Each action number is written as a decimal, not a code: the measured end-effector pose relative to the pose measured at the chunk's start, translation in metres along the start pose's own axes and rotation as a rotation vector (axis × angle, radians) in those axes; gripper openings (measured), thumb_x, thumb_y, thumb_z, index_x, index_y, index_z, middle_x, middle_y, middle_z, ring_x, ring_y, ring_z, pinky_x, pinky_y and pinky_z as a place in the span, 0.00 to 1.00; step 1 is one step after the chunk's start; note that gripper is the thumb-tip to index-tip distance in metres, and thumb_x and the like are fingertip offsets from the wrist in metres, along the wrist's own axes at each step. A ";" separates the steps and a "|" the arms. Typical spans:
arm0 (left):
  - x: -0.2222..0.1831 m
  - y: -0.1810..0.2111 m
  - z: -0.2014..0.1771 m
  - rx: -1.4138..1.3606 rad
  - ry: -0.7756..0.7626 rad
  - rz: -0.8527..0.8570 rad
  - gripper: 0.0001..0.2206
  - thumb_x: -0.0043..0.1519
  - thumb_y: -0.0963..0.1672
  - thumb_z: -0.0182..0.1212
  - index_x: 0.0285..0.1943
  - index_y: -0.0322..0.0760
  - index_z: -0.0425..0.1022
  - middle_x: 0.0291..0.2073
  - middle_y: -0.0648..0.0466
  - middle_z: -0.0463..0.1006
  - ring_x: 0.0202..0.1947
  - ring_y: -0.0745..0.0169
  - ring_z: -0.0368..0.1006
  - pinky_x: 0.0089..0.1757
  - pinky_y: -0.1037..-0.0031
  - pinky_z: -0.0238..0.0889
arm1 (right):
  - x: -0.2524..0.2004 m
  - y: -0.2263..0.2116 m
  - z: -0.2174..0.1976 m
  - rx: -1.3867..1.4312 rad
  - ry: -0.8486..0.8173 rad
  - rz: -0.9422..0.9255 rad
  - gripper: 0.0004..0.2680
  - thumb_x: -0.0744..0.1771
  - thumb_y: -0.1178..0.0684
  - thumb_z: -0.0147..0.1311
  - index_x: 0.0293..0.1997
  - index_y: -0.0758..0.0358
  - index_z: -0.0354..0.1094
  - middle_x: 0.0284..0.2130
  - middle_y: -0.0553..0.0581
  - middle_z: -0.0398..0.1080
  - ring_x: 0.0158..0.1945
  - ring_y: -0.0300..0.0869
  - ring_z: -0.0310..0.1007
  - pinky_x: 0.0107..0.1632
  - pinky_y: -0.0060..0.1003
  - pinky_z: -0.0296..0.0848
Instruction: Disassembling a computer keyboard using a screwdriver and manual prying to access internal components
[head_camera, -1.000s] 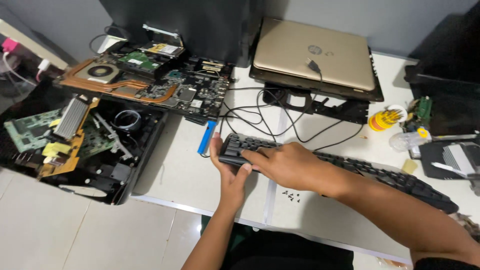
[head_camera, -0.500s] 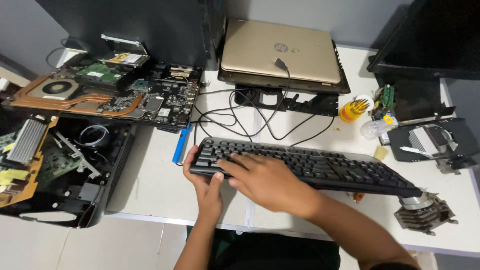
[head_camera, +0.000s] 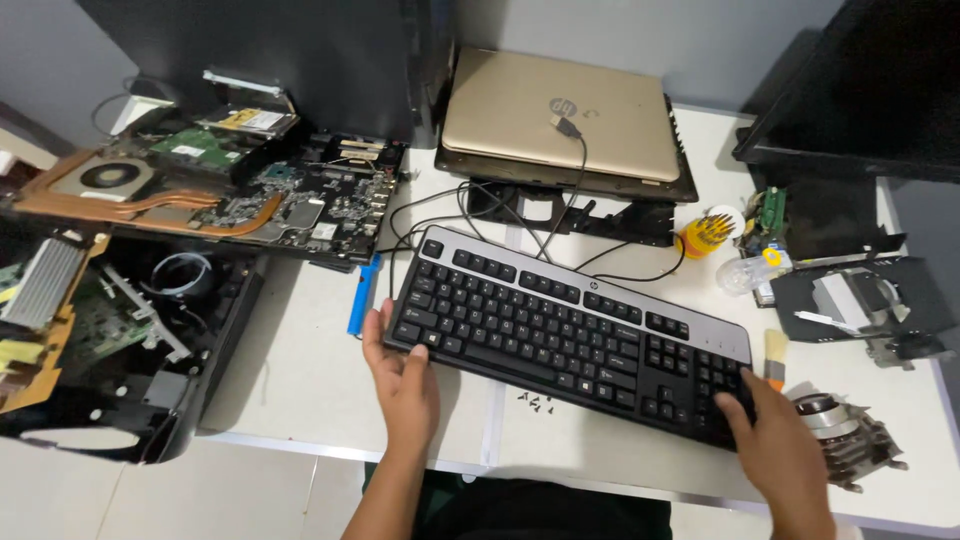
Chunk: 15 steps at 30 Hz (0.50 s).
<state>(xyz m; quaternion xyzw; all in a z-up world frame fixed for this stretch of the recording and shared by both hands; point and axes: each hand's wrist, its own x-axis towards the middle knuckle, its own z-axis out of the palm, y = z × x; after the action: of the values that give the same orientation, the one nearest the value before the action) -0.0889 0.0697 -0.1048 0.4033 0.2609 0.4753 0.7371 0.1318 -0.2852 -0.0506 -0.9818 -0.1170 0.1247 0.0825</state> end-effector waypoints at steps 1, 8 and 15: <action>-0.001 0.008 0.010 -0.002 -0.005 -0.001 0.35 0.61 0.36 0.47 0.79 0.39 0.41 0.79 0.45 0.48 0.76 0.54 0.48 0.69 0.61 0.44 | -0.001 -0.005 -0.004 0.001 0.003 0.004 0.24 0.68 0.35 0.43 0.71 0.53 0.60 0.66 0.59 0.65 0.70 0.53 0.62 0.63 0.55 0.65; 0.003 0.041 0.043 -0.123 0.023 0.210 0.24 0.59 0.37 0.60 0.67 0.27 0.63 0.72 0.33 0.60 0.74 0.44 0.57 0.69 0.58 0.55 | 0.003 -0.006 -0.012 0.427 0.101 0.222 0.23 0.68 0.38 0.49 0.72 0.49 0.62 0.55 0.56 0.72 0.59 0.51 0.69 0.60 0.46 0.60; 0.027 0.123 0.060 0.001 -0.015 0.691 0.24 0.65 0.45 0.60 0.71 0.39 0.63 0.72 0.42 0.64 0.76 0.48 0.59 0.75 0.50 0.55 | 0.021 -0.037 -0.001 1.136 0.074 0.021 0.21 0.68 0.52 0.51 0.71 0.61 0.60 0.52 0.68 0.72 0.51 0.50 0.73 0.53 0.41 0.73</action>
<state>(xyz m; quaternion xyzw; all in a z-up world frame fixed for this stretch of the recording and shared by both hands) -0.0922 0.1008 0.0308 0.4717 0.1038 0.6939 0.5341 0.1439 -0.2446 -0.0470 -0.7880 -0.0187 0.1345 0.6005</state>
